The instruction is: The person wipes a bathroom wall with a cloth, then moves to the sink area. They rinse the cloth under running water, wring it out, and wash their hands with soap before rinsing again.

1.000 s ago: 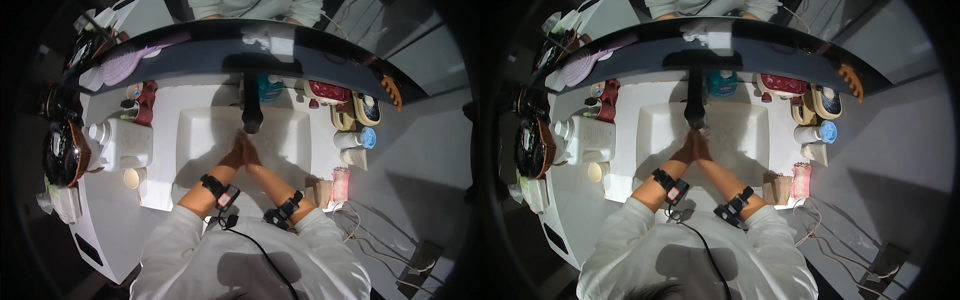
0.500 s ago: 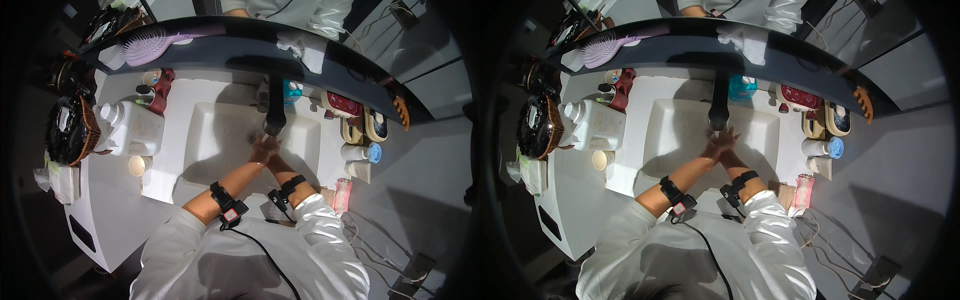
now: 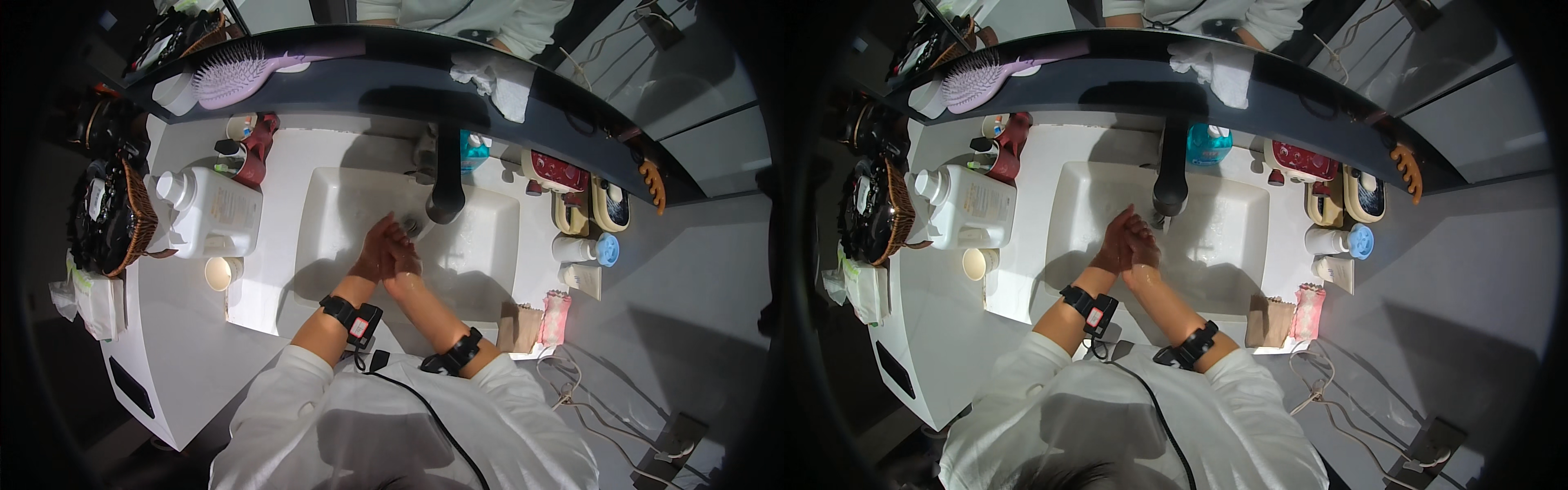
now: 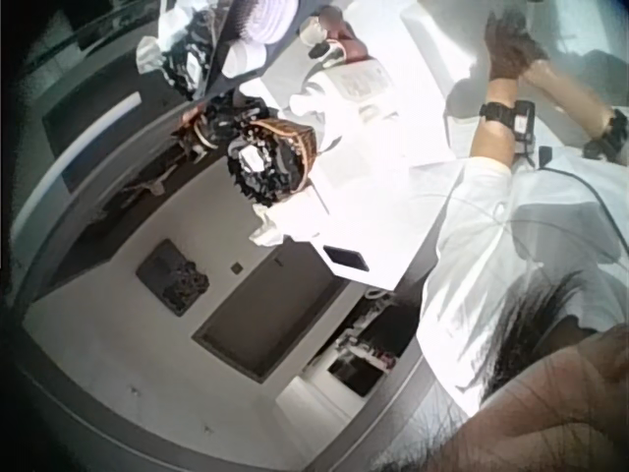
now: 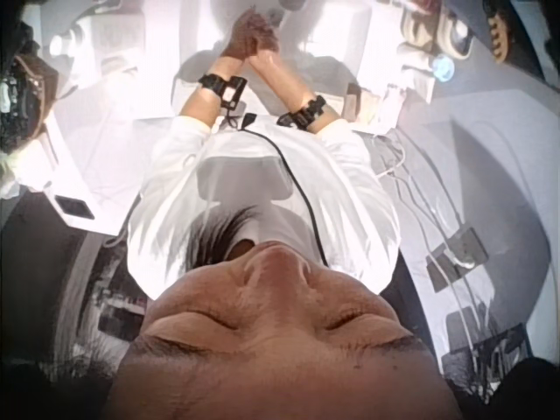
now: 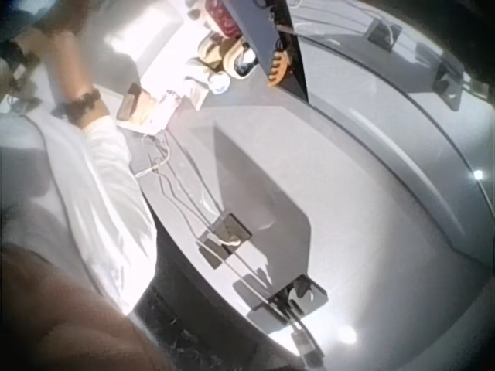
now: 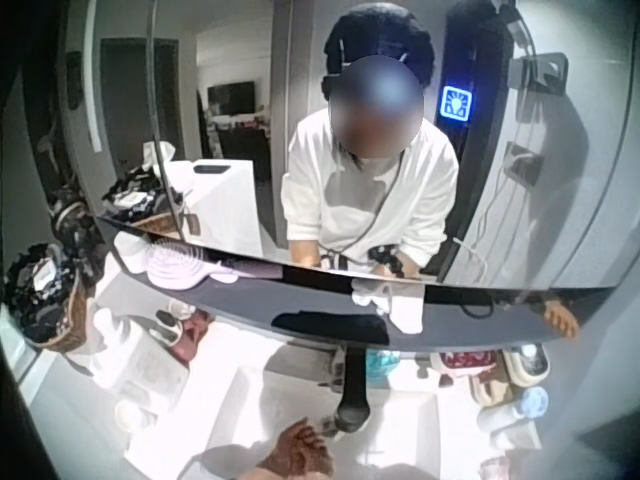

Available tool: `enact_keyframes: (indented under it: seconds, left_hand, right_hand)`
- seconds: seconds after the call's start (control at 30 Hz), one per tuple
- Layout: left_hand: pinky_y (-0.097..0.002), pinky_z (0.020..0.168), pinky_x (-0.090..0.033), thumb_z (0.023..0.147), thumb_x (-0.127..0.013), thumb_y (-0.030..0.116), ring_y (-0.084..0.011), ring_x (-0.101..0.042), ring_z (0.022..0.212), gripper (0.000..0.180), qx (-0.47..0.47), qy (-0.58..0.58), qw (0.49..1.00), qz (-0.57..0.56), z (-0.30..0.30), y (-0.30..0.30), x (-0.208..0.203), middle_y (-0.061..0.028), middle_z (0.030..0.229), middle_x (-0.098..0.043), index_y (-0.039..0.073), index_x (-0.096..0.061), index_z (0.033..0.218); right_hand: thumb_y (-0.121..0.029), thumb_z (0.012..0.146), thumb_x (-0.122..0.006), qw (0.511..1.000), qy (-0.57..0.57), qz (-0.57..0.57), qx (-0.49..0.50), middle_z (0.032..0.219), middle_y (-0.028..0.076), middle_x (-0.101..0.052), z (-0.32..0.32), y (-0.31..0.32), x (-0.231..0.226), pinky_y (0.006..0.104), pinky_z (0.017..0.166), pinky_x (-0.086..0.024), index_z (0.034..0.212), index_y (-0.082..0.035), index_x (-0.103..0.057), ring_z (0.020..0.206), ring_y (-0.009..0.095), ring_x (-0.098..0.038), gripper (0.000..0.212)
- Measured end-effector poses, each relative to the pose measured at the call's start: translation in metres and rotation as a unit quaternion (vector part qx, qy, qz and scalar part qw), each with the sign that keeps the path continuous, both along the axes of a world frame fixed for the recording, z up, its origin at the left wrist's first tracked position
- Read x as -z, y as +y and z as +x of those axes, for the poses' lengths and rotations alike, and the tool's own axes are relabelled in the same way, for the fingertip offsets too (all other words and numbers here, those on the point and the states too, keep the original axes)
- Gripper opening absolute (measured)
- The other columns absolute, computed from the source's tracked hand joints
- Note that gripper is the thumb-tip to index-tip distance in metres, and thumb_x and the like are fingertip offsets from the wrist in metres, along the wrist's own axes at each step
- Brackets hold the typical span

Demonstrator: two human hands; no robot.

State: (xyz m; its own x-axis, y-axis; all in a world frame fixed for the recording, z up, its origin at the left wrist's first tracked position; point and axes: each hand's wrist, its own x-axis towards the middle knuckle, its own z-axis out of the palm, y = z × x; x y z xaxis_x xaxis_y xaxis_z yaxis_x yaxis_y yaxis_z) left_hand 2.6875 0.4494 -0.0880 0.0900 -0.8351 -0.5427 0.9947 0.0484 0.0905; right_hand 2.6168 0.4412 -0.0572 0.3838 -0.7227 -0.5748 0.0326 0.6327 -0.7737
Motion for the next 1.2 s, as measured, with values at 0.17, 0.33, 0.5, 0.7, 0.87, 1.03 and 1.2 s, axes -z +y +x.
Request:
enact_keyframes:
  seconds: [0.17, 0.33, 0.5, 0.7, 0.87, 1.03, 1.2]
  left_hand:
    - [-0.0403, 0.079, -0.047, 0.089, -0.049, 0.038, -0.0235, -0.058, 0.08, 0.028, -0.038, -0.078, 0.981, 0.172, 0.006, 0.002, 0.016, -0.0067, 0.077, -0.059, 0.011, -0.056, 0.081]
    - [-0.052, 0.1, -0.032, 0.089, -0.03, 0.06, -0.0304, -0.04, 0.122, 0.068, 0.147, -0.051, 0.972, 0.174, -0.008, -0.007, 0.008, -0.0176, 0.122, -0.051, 0.002, -0.046, 0.119]
    - [-0.0488, 0.087, -0.043, 0.088, -0.031, 0.062, -0.0289, -0.055, 0.098, 0.067, 0.276, -0.141, 0.935, 0.173, -0.009, -0.028, 0.012, -0.0167, 0.105, -0.057, 0.0, -0.049, 0.106]
    - [-0.0407, 0.082, -0.046, 0.086, -0.044, 0.052, -0.0226, -0.054, 0.091, 0.055, 0.374, -0.359, 0.855, 0.019, -0.007, -0.073, 0.072, -0.0122, 0.101, -0.054, 0.004, -0.045, 0.113]
    - [-0.0394, 0.083, -0.045, 0.086, -0.045, 0.043, -0.023, -0.054, 0.093, 0.048, 0.382, -0.379, 0.843, 0.014, -0.024, -0.098, 0.074, -0.0127, 0.103, -0.054, 0.003, -0.046, 0.113]
    - [-0.0381, 0.085, -0.045, 0.086, -0.045, 0.034, -0.0233, -0.054, 0.095, 0.042, 0.315, -0.371, 0.872, 0.055, -0.051, -0.091, 0.053, -0.0132, 0.104, -0.054, 0.001, -0.047, 0.113]
    - [-0.0368, 0.087, -0.045, 0.086, -0.046, 0.025, -0.0237, -0.054, 0.097, 0.037, 0.183, -0.223, 0.955, 0.062, -0.043, -0.057, 0.041, -0.0137, 0.106, -0.054, 0.0, -0.048, 0.113]
  right_hand:
    - [-0.014, 0.085, -0.05, 0.604, 0.037, -0.751, -0.262, 0.121, 0.013, -0.049, -0.031, -0.037, 0.026, 0.0321, 0.088, -0.044, 0.123, -0.008, -0.05, 0.11, 0.031, -0.05, 0.039]
    - [-0.014, 0.088, -0.045, 0.834, 0.241, -0.285, -0.406, 0.12, 0.012, -0.051, -0.005, -0.097, 0.1, 0.0328, 0.089, -0.043, 0.124, -0.008, -0.047, 0.108, 0.029, -0.051, 0.036]
    - [-0.013, 0.092, -0.041, 0.977, -0.037, 0.179, -0.109, 0.118, 0.012, -0.052, -0.001, -0.107, 0.11, 0.0335, 0.091, -0.042, 0.125, -0.008, -0.045, 0.106, 0.026, -0.053, 0.034]
    - [-0.012, 0.093, -0.04, 0.959, -0.109, 0.197, 0.173, 0.116, 0.013, -0.054, -0.046, -0.051, 0.018, 0.0349, 0.092, -0.044, 0.125, -0.003, -0.044, 0.103, 0.025, -0.054, 0.033]
    - [-0.017, 0.092, -0.049, 0.956, -0.197, 0.215, 0.043, 0.103, 0.009, -0.059, -0.077, -0.034, -0.034, 0.0329, 0.082, -0.048, 0.111, -0.001, -0.053, 0.092, 0.021, -0.058, 0.025]
    - [-0.012, 0.082, -0.063, 0.962, -0.183, 0.189, 0.072, 0.093, 0.011, -0.058, -0.065, -0.03, -0.021, 0.0347, 0.079, -0.05, 0.106, -0.004, -0.051, 0.09, 0.023, -0.059, 0.028]
    - [-0.014, 0.076, -0.068, 0.922, -0.224, 0.286, 0.137, 0.089, 0.012, -0.057, -0.045, -0.026, -0.005, 0.0374, 0.077, -0.049, 0.104, -0.006, -0.051, 0.084, 0.025, -0.058, 0.034]
